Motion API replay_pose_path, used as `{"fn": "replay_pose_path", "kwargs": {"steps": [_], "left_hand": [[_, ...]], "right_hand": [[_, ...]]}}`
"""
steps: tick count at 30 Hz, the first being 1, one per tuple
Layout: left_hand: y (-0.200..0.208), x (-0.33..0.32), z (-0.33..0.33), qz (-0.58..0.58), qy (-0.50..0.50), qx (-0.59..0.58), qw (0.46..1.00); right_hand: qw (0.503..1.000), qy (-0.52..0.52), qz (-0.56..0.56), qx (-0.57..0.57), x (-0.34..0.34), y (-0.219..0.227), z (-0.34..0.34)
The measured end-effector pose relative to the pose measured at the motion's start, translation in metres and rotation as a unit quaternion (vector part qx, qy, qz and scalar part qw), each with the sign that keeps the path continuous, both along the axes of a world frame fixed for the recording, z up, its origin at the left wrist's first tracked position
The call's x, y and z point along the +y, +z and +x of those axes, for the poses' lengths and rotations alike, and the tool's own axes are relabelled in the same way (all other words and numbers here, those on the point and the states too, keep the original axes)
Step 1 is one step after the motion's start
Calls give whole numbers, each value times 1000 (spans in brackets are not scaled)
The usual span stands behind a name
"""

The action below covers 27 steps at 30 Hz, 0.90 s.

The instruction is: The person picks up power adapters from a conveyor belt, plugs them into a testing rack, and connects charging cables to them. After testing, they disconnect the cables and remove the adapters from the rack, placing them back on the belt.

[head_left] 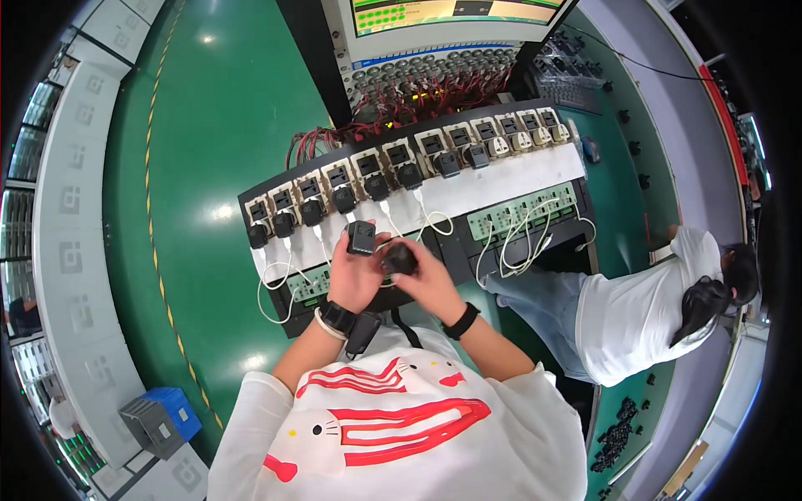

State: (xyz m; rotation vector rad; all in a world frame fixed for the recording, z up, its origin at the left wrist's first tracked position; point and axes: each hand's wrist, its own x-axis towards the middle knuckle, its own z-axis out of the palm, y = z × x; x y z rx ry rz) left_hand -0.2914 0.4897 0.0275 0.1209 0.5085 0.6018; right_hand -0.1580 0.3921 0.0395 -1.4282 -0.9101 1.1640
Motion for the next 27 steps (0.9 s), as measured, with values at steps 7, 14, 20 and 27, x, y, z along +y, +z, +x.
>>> {"fn": "replay_pose_path", "kwargs": {"steps": [7,14,20,27], "left_hand": [[-21,-7,-37,-39,8,3,999],[-17,-20,-35,-72,-18,26,997],[-16,-20,-34,-56,-32,28,998],[-20,-26,-25,-21,-39,-3,999]], "right_hand": [[924,-332,28,-190,43,-34,174],[802,-294,-139,-501,73,-76,231],[789,-225,-256,-511,93,-52,227],[809,-328,-14,-488,61,-46,201]]}}
